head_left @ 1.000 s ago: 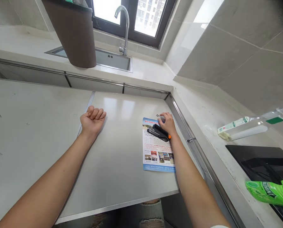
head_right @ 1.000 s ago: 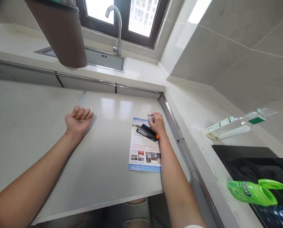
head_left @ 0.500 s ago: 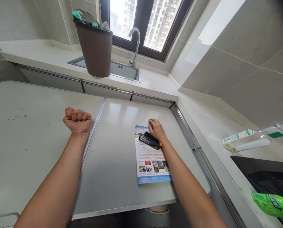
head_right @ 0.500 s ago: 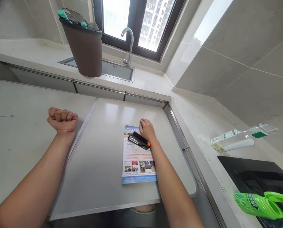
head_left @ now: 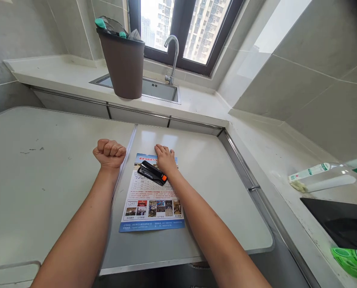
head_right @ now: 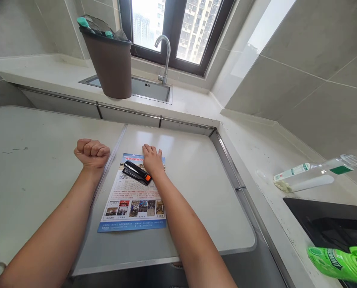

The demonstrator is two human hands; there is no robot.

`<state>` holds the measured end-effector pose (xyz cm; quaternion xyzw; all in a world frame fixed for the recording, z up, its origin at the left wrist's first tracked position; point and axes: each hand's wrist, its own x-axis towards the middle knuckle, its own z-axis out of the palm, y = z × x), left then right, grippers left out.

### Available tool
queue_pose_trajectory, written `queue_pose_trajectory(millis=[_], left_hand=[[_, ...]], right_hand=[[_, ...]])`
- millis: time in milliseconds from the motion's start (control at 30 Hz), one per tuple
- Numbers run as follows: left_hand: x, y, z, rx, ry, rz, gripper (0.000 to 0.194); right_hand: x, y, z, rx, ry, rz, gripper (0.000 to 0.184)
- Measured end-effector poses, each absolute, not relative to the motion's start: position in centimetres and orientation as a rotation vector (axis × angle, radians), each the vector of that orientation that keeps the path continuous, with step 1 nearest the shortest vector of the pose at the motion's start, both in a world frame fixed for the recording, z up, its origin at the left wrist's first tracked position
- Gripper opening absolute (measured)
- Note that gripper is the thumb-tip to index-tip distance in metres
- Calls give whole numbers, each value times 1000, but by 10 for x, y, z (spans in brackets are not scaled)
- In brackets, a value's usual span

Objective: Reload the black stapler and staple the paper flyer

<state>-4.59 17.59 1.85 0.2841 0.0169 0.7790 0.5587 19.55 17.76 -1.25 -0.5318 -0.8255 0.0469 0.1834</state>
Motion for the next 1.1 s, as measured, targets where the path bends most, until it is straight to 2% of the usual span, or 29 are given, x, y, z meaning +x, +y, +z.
queue_pose_trajectory(millis=[67, 300, 467, 633, 800, 1100], left_hand=[[-46, 178, 17, 628, -46, 1793, 48], [-42, 179, 19, 554, -87, 1699, 48], [-40, 179, 18, 545, -16, 1663, 50], [-39, 179, 19, 537, 31, 1637, 50], [-34, 178, 21, 556, 73, 1619, 49], [-34, 175, 23, 536, 212, 1686, 50]], right_hand=[[195, 177, -10, -1494, -2322, 132, 58], [205, 169, 12, -1415, -2068, 62, 33], [254, 167, 21, -1422, -2062, 10, 22], [357, 170, 10, -1750, -1978, 122, 22], [441, 168, -3, -2035, -1712, 97, 23], [434, 165, -6, -1859, -1827, -3, 25]])
